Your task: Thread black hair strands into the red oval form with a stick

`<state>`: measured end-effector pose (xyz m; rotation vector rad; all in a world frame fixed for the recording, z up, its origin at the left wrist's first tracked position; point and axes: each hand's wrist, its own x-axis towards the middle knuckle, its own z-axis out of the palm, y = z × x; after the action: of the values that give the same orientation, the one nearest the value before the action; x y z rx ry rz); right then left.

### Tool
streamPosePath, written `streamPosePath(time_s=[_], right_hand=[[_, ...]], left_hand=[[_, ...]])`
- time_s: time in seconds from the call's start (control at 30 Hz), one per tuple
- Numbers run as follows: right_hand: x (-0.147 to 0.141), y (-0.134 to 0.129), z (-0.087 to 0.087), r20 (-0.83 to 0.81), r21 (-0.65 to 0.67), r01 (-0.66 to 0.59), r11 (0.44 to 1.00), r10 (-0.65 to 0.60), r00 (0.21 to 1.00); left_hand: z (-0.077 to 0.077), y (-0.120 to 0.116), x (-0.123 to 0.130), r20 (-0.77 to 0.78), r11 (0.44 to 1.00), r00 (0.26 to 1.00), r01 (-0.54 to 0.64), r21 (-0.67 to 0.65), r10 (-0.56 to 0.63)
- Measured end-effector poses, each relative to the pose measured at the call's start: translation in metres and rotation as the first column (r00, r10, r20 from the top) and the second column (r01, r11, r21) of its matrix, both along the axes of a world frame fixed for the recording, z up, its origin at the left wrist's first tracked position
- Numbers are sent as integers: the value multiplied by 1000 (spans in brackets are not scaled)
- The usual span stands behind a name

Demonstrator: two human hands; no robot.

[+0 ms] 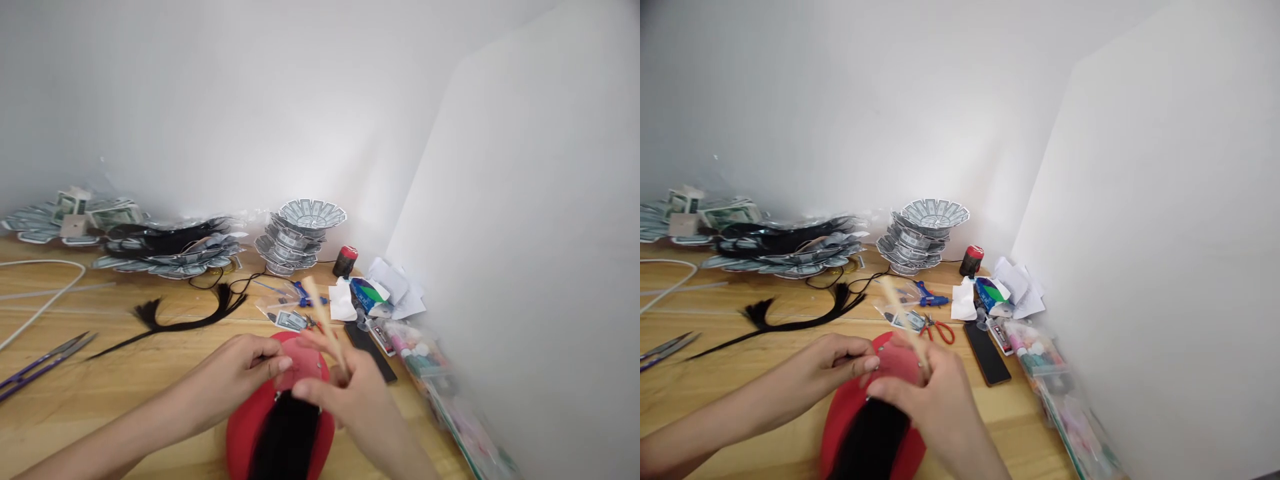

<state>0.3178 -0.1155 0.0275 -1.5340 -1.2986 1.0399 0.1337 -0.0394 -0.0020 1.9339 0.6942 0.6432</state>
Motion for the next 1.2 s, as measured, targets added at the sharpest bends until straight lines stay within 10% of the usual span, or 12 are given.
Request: streamPosePath(time_s=[0.33, 0.77, 1.2], right_hand=[[4, 12, -7, -193, -6, -170, 985, 165, 967], [-8, 15, -17, -444, 132, -3, 991, 62, 894], [8, 11, -11, -453, 154, 128, 980, -46, 890]], left_hand=[[2, 3, -2, 65, 971, 983, 183, -155, -175], [-20, -8, 15, 262, 922, 949, 251, -294, -174], [7, -7, 1, 173, 939, 985, 53, -341, 6]])
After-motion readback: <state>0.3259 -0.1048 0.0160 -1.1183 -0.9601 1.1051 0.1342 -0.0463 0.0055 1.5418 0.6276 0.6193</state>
